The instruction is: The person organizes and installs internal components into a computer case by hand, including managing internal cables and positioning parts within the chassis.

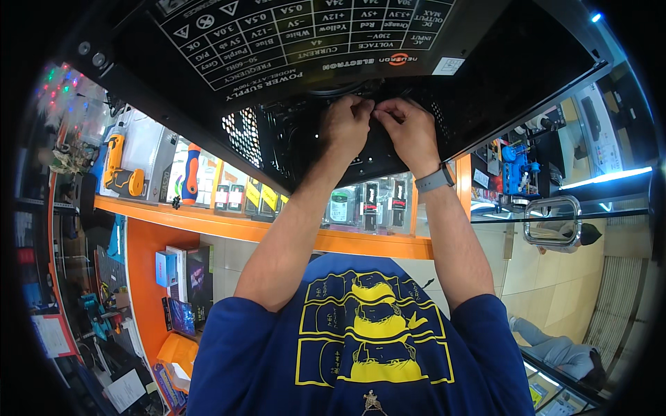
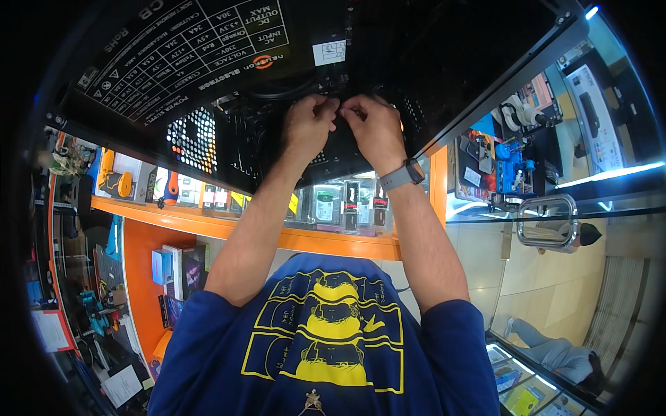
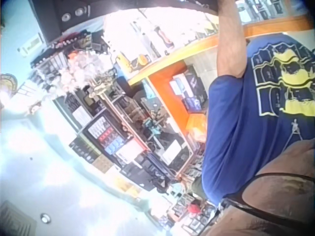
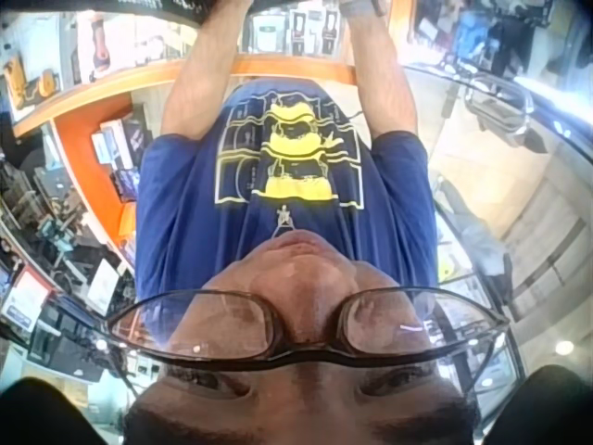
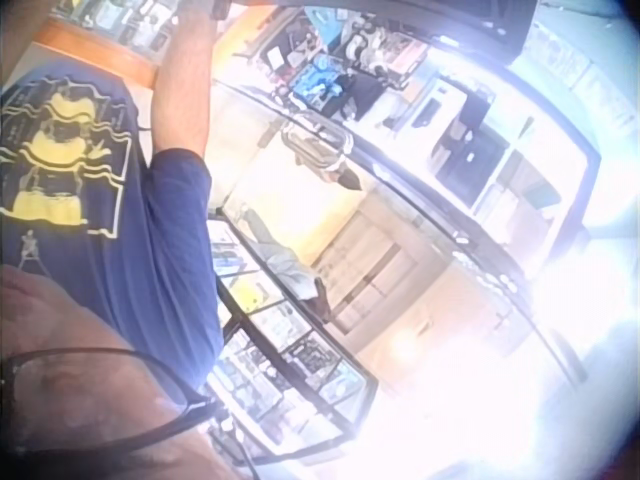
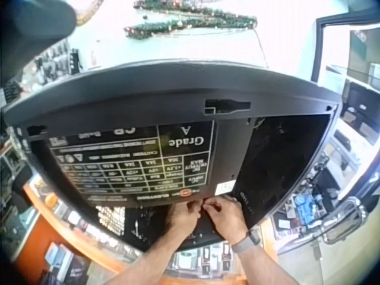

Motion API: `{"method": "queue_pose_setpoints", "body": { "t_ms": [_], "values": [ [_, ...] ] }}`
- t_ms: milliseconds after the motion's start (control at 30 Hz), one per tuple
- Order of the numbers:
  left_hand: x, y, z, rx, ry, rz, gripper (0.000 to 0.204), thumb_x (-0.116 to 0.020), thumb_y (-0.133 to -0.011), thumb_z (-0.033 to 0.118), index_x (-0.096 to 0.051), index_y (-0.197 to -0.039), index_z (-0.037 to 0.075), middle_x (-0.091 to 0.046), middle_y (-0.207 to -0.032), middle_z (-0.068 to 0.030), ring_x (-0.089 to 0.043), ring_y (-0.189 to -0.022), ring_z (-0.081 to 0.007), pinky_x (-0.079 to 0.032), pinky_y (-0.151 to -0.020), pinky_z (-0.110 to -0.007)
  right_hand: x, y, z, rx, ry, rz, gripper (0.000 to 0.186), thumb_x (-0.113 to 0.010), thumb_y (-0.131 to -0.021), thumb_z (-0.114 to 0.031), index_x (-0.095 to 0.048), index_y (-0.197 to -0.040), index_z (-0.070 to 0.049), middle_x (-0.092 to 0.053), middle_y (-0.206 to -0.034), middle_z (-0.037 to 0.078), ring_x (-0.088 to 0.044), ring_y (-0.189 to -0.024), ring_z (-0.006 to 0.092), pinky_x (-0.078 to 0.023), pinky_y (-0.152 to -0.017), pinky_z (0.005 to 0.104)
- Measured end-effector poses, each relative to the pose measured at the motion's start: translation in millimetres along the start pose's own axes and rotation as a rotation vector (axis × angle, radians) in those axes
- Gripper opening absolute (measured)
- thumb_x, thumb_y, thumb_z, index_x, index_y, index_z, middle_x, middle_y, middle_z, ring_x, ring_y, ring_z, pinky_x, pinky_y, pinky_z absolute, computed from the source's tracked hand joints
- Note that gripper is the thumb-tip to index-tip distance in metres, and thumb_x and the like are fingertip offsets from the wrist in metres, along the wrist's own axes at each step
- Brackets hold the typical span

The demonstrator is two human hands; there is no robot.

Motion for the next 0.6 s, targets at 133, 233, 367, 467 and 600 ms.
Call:
{"method": "queue_pose_setpoints", "body": {
  "t_ms": [133, 233, 367, 467, 600],
  "values": [
    [-4.4, -6.7, -12.9, -0.084, -0.114, 0.084, 0.031, -0.065, -0.097, 0.027, -0.071, -0.096, -0.003, -0.071, -0.075, -0.0106, -0.069, -0.060, -0.0175, -0.052, -0.060, -0.034, -0.2, -1.8, 0.0, 0.021, -0.049, -0.009, 0.012, -0.070, -0.090, -0.007, -0.074, -0.099, 0.000, -0.073, -0.093, 0.017, -0.073, -0.084, 0.0295, -0.057, -0.074, 0.0360],
    [-3.9, -7.7, -13.6, -0.046, -0.106, 0.087, 0.030, -0.066, -0.097, 0.029, -0.072, -0.094, -0.001, -0.071, -0.075, -0.0119, -0.070, -0.065, -0.0208, -0.053, -0.064, -0.036, -0.6, -2.4, -6.0, 0.025, 0.010, -0.009, 0.012, -0.068, -0.090, -0.006, -0.074, -0.097, 0.001, -0.072, -0.094, 0.019, -0.073, -0.085, 0.0316, -0.057, -0.075, 0.0364],
    [3.4, 32.4, 0.9, -0.368, -0.187, 0.231, 0.030, -0.066, -0.097, 0.030, -0.071, -0.099, 0.001, -0.071, -0.086, -0.0124, -0.071, -0.077, -0.0251, -0.054, -0.072, -0.038, -2.1, -6.2, -1.9, 0.072, 0.115, 0.060, 0.013, -0.069, -0.087, -0.008, -0.074, -0.094, 0.001, -0.073, -0.092, 0.020, -0.073, -0.084, 0.0343, -0.057, -0.075, 0.0380],
    [25.8, 81.3, 19.6, -0.207, -0.265, -0.051, 0.027, -0.065, -0.097, 0.028, -0.070, -0.106, 0.003, -0.067, -0.100, -0.0118, -0.068, -0.091, -0.0294, -0.054, -0.081, -0.041, -3.9, -10.9, 1.3, -0.007, 0.165, 0.074, 0.015, -0.071, -0.083, -0.012, -0.074, -0.091, 0.001, -0.074, -0.087, 0.020, -0.073, -0.082, 0.0357, -0.057, -0.075, 0.0393],
    [30.8, 96.5, 8.9, -0.430, -0.406, -0.118, 0.022, -0.065, -0.096, 0.022, -0.069, -0.109, 0.005, -0.062, -0.108, -0.0084, -0.063, -0.100, -0.0296, -0.052, -0.087, -0.042, -2.5, -19.5, -9.3, -0.097, 0.238, 0.027, 0.017, -0.074, -0.081, -0.016, -0.075, -0.088, 0.000, -0.074, -0.082, 0.019, -0.074, -0.080, 0.0351, -0.058, -0.074, 0.0392]
  ]
}}
Point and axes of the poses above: each hand's wrist, its own y-axis away from the middle knuckle, its own x-axis out of the back of the hand, z = x × y, the point moved 1 cm from there along -y, towards the middle knuckle
